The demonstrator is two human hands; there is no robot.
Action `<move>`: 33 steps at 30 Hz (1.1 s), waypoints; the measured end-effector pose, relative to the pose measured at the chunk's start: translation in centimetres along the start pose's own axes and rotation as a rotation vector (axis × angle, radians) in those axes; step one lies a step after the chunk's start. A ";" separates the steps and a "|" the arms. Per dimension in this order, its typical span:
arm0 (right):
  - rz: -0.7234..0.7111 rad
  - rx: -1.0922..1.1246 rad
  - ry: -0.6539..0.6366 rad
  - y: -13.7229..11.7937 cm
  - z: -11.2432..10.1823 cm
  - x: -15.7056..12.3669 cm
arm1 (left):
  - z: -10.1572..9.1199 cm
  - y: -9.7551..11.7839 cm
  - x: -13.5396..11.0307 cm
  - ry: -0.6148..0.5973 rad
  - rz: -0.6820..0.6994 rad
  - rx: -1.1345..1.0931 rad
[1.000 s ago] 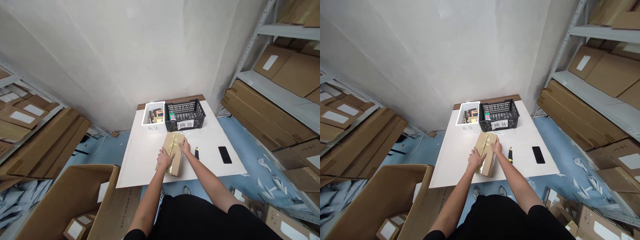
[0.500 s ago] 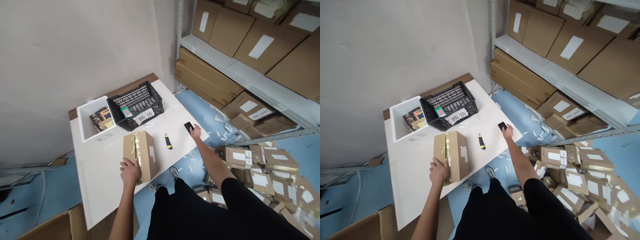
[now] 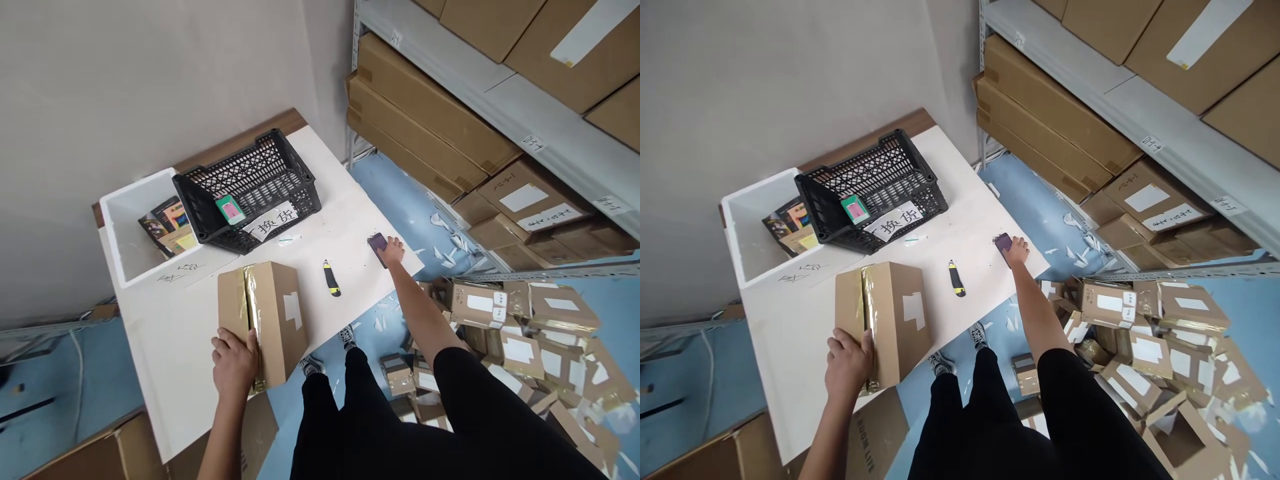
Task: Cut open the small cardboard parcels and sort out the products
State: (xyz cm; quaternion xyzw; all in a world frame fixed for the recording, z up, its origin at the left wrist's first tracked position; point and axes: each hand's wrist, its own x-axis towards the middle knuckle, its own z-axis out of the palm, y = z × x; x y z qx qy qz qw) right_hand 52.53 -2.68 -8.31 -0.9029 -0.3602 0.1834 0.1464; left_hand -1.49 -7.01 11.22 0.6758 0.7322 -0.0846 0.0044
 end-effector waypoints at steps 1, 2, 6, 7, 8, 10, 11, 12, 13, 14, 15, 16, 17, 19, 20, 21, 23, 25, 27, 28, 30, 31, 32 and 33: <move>-0.015 0.021 0.009 -0.1 -0.1 -0.3 | 0.0 0.1 0.0 0.005 0.003 0.007; -0.023 0.041 0.022 -0.2 -0.2 -0.8 | -0.1 0.2 0.0 0.011 0.006 0.014; -0.060 0.153 0.087 -2.0 -0.8 -5.9 | -0.8 1.2 -0.5 0.041 0.010 0.062; -0.120 0.191 0.076 -3.0 -0.9 -8.0 | -0.9 1.6 -0.6 0.053 0.014 0.074; -0.186 0.236 0.058 -4.3 -1.0 -10.3 | -1.1 1.9 -0.8 0.068 0.019 0.084; -0.312 0.340 0.006 -7.6 -0.8 -15.5 | -1.1 2.5 -1.2 0.100 0.020 0.094; -0.381 0.394 -0.035 -9.7 -0.5 -18.1 | -1.1 2.9 -1.3 0.110 0.015 0.097; -0.448 0.447 -0.081 -11.8 -0.2 -20.5 | -1.0 3.2 -1.3 0.114 0.007 0.100; -0.505 0.496 -0.130 -14.1 0.2 -22.8 | -1.0 3.4 -1.4 0.110 -0.004 0.103; -0.545 0.536 -0.182 -16.3 0.6 -24.7 | -0.9 3.7 -1.4 0.099 -0.014 0.104; -0.569 0.567 -0.234 -18.5 1.1 -26.4 | -0.9 3.9 -1.4 0.084 -0.022 0.101; -0.580 0.589 -0.291 -20.4 1.6 -27.8 | -1.0 4.1 -1.5 0.068 -0.028 0.096; -0.582 0.598 -0.355 -22.2 2.1 -28.8 | -1.0 4.3 -1.5 0.051 -0.034 0.088; -0.574 0.589 -0.471 -24.9 3.0 -30.1 | -1.3 4.2 -1.4 0.016 -0.039 0.071; -0.572 0.573 -0.516 -25.7 3.3 -30.3 | -1.4 4.0 -1.3 0.003 -0.044 0.058; -0.573 0.553 -0.548 -26.3 3.7 -30.3 | -1.6 3.7 -1.3 -0.010 -0.046 0.036; -0.586 0.515 -0.581 -26.8 4.1 -29.9 | -2.0 2.9 -1.1 -0.043 -0.023 -0.028; -0.594 0.488 -0.595 -26.6 4.3 -29.2 | -2.4 2.0 -1.1 -0.073 0.007 -0.108; -0.601 0.475 -0.600 -26.3 4.3 -28.6 | -2.7 1.4 -1.3 -0.085 0.020 -0.176; -0.608 0.475 -0.600 -26.1 4.4 -28.4 | -2.8 1.1 -1.4 -0.086 0.021 -0.201; -0.622 0.483 -0.599 -25.9 4.5 -28.1 | -3.3 0.6 -1.5 -0.092 0.016 -0.231; -0.624 0.487 -0.597 -25.8 4.6 -27.9 | -3.5 0.3 -1.5 -0.095 0.009 -0.245; -0.622 0.490 -0.595 -25.7 4.6 -27.7 | -3.9 -0.2 -1.4 -0.101 0.001 -0.265; -0.620 0.490 -0.597 -25.7 4.6 -27.5 | -4.2 -0.8 -1.2 -0.111 -0.005 -0.295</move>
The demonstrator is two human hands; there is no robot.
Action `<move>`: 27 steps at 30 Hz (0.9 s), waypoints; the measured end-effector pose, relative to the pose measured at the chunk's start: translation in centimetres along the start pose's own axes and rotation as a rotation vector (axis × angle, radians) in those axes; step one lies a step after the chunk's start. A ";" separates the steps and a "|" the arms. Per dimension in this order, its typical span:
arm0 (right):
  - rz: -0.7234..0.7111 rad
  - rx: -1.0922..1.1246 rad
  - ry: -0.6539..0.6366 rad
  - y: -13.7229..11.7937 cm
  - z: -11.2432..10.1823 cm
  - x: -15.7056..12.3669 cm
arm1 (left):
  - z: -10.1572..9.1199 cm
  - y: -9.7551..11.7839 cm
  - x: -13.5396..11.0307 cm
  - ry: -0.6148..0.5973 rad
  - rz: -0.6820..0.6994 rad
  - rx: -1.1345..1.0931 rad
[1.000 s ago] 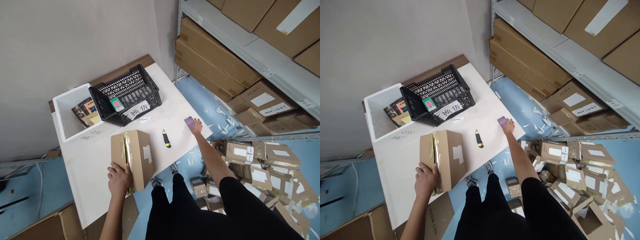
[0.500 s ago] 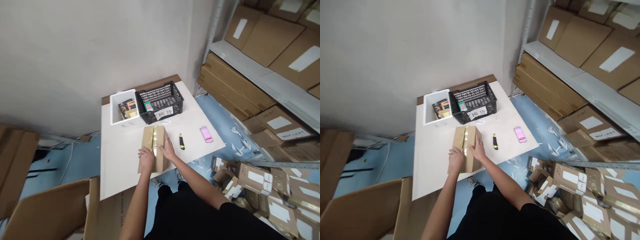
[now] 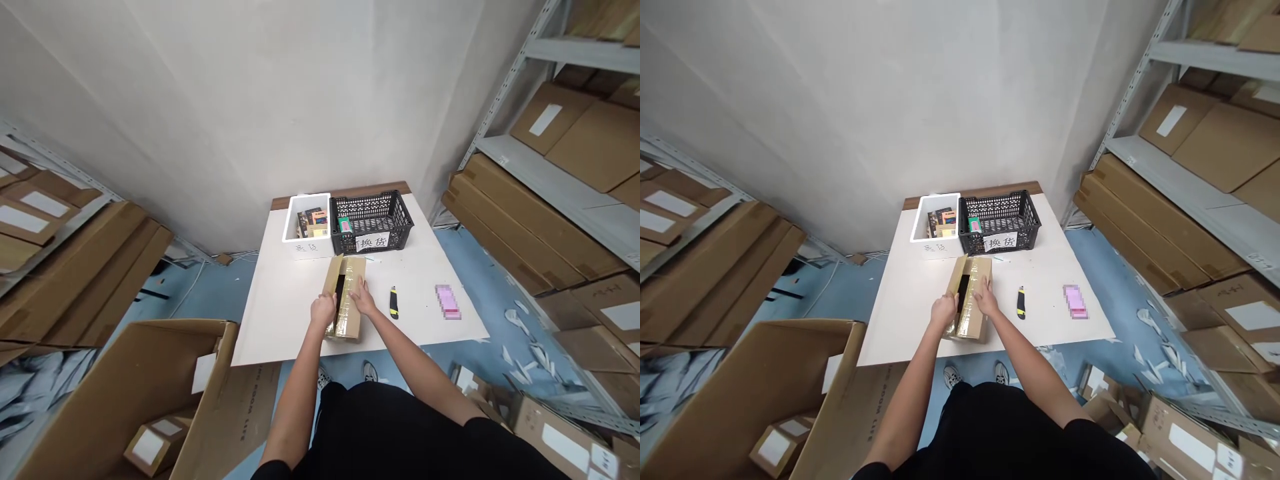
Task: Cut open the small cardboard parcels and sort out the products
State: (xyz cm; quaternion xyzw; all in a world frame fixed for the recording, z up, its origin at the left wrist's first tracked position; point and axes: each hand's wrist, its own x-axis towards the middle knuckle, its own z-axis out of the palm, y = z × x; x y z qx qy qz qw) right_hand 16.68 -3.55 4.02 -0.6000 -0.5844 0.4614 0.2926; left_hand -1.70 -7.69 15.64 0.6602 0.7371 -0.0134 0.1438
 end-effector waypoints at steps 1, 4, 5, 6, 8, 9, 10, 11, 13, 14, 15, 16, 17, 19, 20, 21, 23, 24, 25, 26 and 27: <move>0.001 0.000 -0.004 0.1 -0.2 0.1 | -0.6 -0.5 0.2 -0.013 -0.002 -0.036; -0.006 -0.003 -0.012 -0.1 -0.8 0.1 | -2.3 -1.9 1.0 -0.070 0.025 -0.123; 0.001 -0.011 -0.007 -0.3 -0.7 0.0 | -2.6 -2.2 1.2 -0.084 0.037 -0.132; 0.018 -0.027 0.010 -0.7 -0.5 -0.1 | -2.7 -2.3 1.3 -0.088 0.044 -0.132; 0.073 -0.072 0.073 -1.6 0.5 -0.3 | -2.6 -2.2 1.4 -0.082 0.047 -0.123; 0.099 -0.092 0.114 -2.1 1.3 -0.4 | -2.4 -2.1 1.3 -0.078 0.045 -0.119; 0.115 -0.102 0.157 -2.6 2.0 -0.4 | -2.1 -2.1 1.3 -0.077 0.040 -0.117; 0.123 -0.101 0.194 -3.0 2.8 -0.5 | -1.9 -2.1 1.2 -0.079 0.034 -0.116; 0.112 -0.074 0.233 -3.4 3.8 -0.7 | -1.7 -2.4 1.3 -0.083 0.022 -0.122; 0.095 -0.059 0.234 -3.5 4.0 -0.8 | -1.7 -2.7 1.3 -0.081 0.013 -0.127; 0.078 -0.047 0.228 -3.5 4.0 -0.9 | -1.7 -3.0 1.4 -0.077 0.004 -0.131; 0.061 -0.035 0.221 -3.4 3.8 -0.9 | -1.8 -3.3 1.6 -0.073 -0.006 -0.135; 0.047 -0.016 0.215 -3.4 3.4 -1.0 | -1.7 -3.5 1.7 -0.070 -0.015 -0.138; 0.029 0.062 0.196 -3.6 2.3 -1.1 | -1.6 -3.7 1.8 -0.065 -0.035 -0.142; 0.028 0.122 0.170 -3.7 1.7 -1.1 | -1.4 -3.8 1.9 -0.062 -0.045 -0.140; 0.033 0.190 0.129 -4.0 1.0 -1.1 | -1.2 -3.8 1.9 -0.058 -0.055 -0.146; 0.052 0.325 0.037 -4.3 -0.3 -1.2 | -1.0 -4.2 1.9 -0.052 -0.057 -0.188; 0.061 0.382 0.009 -4.4 -1.0 -1.3 | -1.0 -4.6 2.0 -0.053 -0.048 -0.215; 0.067 0.434 0.000 -4.2 -1.8 -1.4 | -1.1 -5.1 2.1 -0.057 -0.031 -0.253; 0.070 0.482 0.008 -3.9 -2.5 -1.6 | -1.2 -5.8 2.2 -0.060 -0.016 -0.304; 0.074 0.522 0.025 -3.3 -3.2 -1.9 | -1.4 -6.6 2.2 -0.063 -0.016 -0.361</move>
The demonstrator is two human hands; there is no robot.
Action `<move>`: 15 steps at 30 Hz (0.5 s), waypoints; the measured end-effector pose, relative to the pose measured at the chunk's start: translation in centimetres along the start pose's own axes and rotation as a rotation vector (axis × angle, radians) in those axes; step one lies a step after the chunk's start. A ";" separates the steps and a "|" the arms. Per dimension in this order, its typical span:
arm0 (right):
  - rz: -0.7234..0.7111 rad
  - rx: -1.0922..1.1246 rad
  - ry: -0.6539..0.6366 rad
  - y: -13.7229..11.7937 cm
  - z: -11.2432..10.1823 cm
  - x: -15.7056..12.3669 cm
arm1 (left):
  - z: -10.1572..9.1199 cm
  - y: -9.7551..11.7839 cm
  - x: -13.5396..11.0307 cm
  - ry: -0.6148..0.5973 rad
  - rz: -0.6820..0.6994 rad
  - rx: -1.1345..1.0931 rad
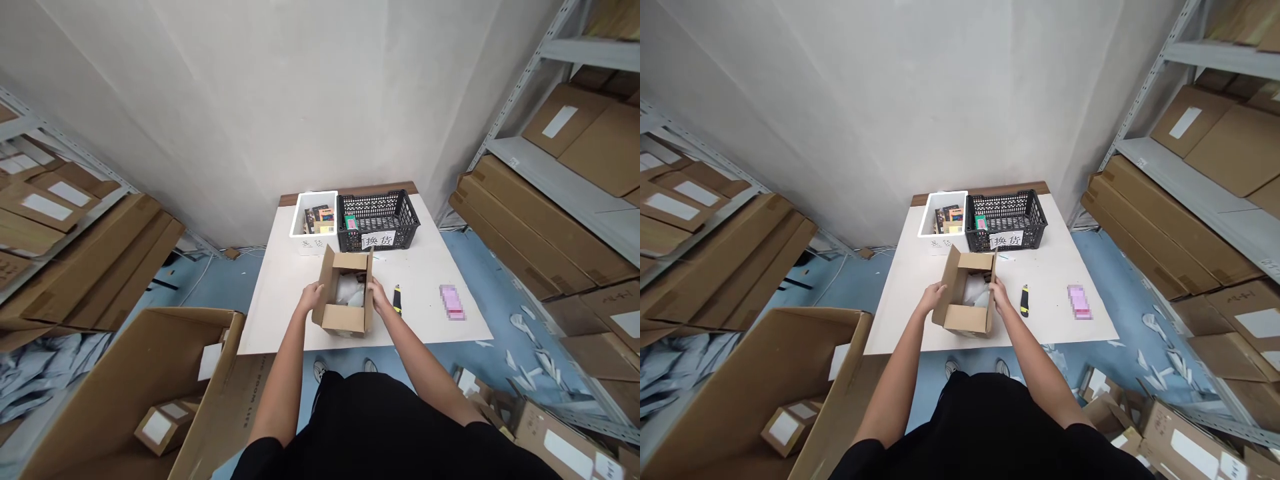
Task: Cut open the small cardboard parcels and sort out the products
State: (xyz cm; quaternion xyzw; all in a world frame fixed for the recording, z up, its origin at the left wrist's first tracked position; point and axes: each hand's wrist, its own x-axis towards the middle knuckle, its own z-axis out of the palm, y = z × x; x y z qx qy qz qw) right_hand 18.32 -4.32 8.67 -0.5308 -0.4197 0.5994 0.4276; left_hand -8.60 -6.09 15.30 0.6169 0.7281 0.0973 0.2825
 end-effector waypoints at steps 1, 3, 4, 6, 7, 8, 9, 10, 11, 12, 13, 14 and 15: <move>0.003 0.030 0.019 0.3 -0.9 -0.3 | -0.3 -0.7 0.0 0.005 -0.021 -0.051; 0.019 0.052 0.058 1.5 -2.6 -0.8 | -0.5 -1.9 0.0 0.043 -0.117 -0.119; 0.023 0.044 0.076 2.2 -3.2 -1.1 | -0.3 -2.3 -0.2 0.073 -0.181 -0.115; 0.002 -0.007 0.118 3.7 -3.9 -1.6 | 1.0 -2.5 -0.7 0.152 -0.272 -0.033; -0.023 -0.057 0.147 4.3 -4.0 -1.8 | 1.9 -2.2 -1.1 0.195 -0.268 0.008; -0.056 -0.131 0.186 4.9 -4.1 -2.0 | 2.9 -1.8 -1.4 0.229 -0.222 0.038; -0.098 -0.229 0.234 5.3 -4.0 -2.2 | 3.7 -1.2 -1.7 0.242 -0.147 0.055; -0.147 -0.348 0.281 5.6 -4.0 -2.3 | 4.4 -0.7 -2.0 0.232 -0.061 0.062; -0.200 -0.480 0.314 5.8 -3.9 -2.5 | 4.9 -0.1 -2.2 0.200 0.012 0.065; -0.248 -0.611 0.326 5.7 -3.7 -2.7 | 5.2 0.4 -2.3 0.153 0.060 0.070; -0.285 -0.733 0.315 5.6 -3.6 -2.8 | 5.2 0.8 -2.3 0.101 0.081 0.080; -0.302 -0.840 0.289 5.2 -3.3 -3.0 | 5.0 1.1 -2.2 0.050 0.088 0.092; -0.297 -0.931 0.258 4.8 -3.1 -3.1 | 4.7 1.2 -2.1 0.004 0.098 0.101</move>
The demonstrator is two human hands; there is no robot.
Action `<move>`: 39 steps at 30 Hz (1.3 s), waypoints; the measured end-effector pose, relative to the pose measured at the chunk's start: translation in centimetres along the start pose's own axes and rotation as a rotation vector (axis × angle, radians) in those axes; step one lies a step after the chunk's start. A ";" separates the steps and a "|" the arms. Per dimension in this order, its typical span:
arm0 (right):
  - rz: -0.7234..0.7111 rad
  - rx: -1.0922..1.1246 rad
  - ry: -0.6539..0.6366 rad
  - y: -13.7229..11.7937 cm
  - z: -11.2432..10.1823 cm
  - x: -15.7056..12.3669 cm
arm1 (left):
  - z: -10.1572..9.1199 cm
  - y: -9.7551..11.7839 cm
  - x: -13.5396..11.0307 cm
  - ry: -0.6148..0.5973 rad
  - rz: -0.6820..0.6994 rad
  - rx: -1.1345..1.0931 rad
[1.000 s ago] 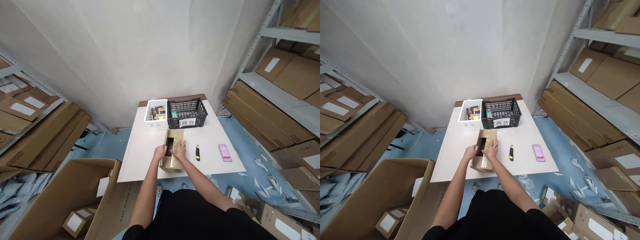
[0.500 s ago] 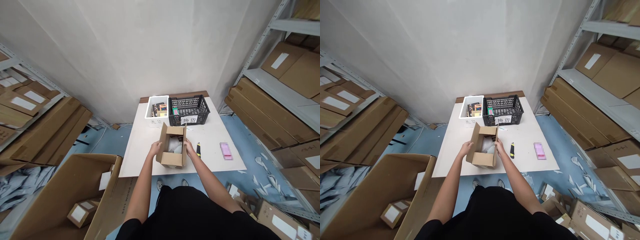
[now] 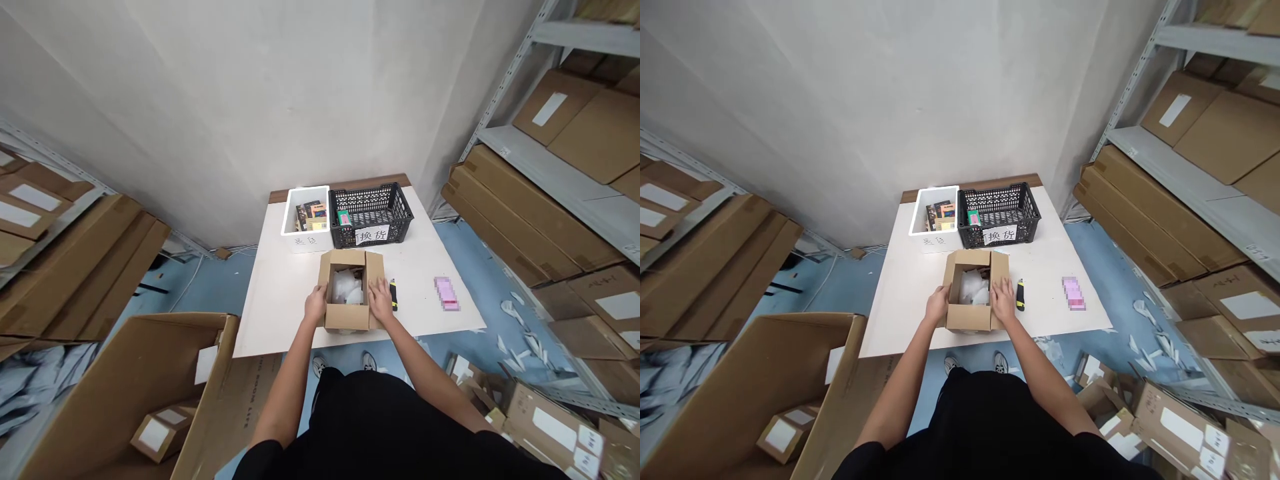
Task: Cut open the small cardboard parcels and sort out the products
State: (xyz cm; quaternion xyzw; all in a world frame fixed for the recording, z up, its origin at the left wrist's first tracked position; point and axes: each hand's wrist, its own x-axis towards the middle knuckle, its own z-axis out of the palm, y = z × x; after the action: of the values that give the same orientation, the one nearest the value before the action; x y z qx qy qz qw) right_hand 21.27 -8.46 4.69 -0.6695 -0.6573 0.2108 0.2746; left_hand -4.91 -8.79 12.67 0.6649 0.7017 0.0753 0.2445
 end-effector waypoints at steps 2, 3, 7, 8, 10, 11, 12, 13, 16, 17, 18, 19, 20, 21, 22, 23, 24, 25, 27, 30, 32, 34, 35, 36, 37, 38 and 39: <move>-0.005 -0.128 -0.078 -1.2 -0.6 0.5 | -0.7 -0.3 0.2 -0.077 0.061 -0.018; -0.001 -0.176 -0.115 -1.8 -0.9 0.9 | -0.9 -0.5 0.2 -0.116 0.097 -0.043; 0.004 -0.321 -0.240 -3.6 -2.1 2.9 | -1.1 -1.8 -0.6 -0.323 0.146 -0.091; -0.008 -0.354 -0.243 -3.9 -2.2 3.4 | -1.0 -1.9 -0.9 -0.373 0.144 -0.073; -0.088 -0.407 -0.208 -4.3 -2.2 4.1 | -0.7 -2.1 -1.5 -0.444 0.140 -0.010; -0.157 -0.420 -0.195 -4.4 -2.0 4.4 | -0.6 -2.0 -1.7 -0.463 0.135 0.028; -0.235 -0.422 -0.199 -4.5 -1.8 4.6 | -0.5 -1.9 -1.9 -0.475 0.131 0.067; -0.311 -0.415 -0.223 -4.6 -1.4 4.8 | -0.4 -1.7 -2.1 -0.481 0.124 0.104; -0.420 -0.364 -0.288 -5.0 -0.5 5.7 | -0.2 -0.9 -2.5 -0.472 0.091 0.182; -0.415 -0.344 -0.272 -5.1 -0.4 6.3 | -0.1 -0.7 -2.7 -0.469 0.078 0.196; -0.400 -0.327 -0.242 -5.2 -0.3 7.0 | -0.1 -0.5 -2.8 -0.466 0.068 0.205; -0.385 -0.314 -0.210 -5.3 -0.4 7.9 | -0.1 -0.3 -2.9 -0.464 0.058 0.212; -0.375 -0.307 -0.190 -5.4 -0.4 8.9 | -0.1 -0.2 -3.0 -0.465 0.051 0.217; -0.369 -0.307 -0.186 -5.5 -0.6 10.0 | -0.1 0.0 -3.1 -0.467 0.044 0.222; -0.364 -0.315 -0.200 -5.6 -0.6 11.2 | -0.1 0.2 -3.1 -0.471 0.037 0.228; -0.353 -0.330 -0.232 -5.7 -0.7 12.2 | -0.1 0.3 -3.1 -0.475 0.029 0.236; -0.332 -0.351 -0.277 -5.8 -0.6 13.2 | -0.2 0.5 -3.0 -0.480 0.019 0.246; -0.303 -0.375 -0.325 -5.9 -0.5 14.0 | -0.2 0.7 -2.9 -0.485 0.006 0.259; -0.244 -0.415 -0.387 -6.2 -0.1 15.1 | -0.4 1.1 -2.7 -0.490 -0.015 0.284; -0.205 -0.413 -0.376 -6.3 0.5 15.7 | -0.4 1.5 -2.8 -0.466 -0.022 0.298; -0.199 -0.371 -0.365 -6.1 0.6 15.5 | -0.2 1.5 -3.5 -0.414 -0.006 0.294; -0.192 -0.306 -0.357 -5.7 0.6 14.9 | 0.5 1.2 -4.8 -0.334 0.020 0.283; -0.192 -0.264 -0.336 -5.4 0.6 14.2 | 1.0 0.9 -5.6 -0.289 0.046 0.269; -0.197 -0.217 -0.303 -5.1 0.7 13.4 | 1.4 0.5 -6.4 -0.247 0.083 0.245; -0.206 -0.165 -0.265 -4.9 0.8 12.3 | 1.9 0.2 -7.2 -0.210 0.125 0.212; -0.220 -0.115 -0.228 -4.8 0.9 10.9 | 2.3 -0.2 -7.9 -0.181 0.164 0.176; -0.236 -0.071 -0.197 -4.8 1.0 9.4 | 2.6 -0.6 -8.4 -0.164 0.196 0.141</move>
State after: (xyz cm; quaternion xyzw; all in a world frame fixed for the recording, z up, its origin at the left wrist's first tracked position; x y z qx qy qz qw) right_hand 17.45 0.87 7.78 -0.5730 -0.7620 0.2185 0.2080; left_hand -4.29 -17.55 12.19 0.7496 0.6148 -0.0055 0.2452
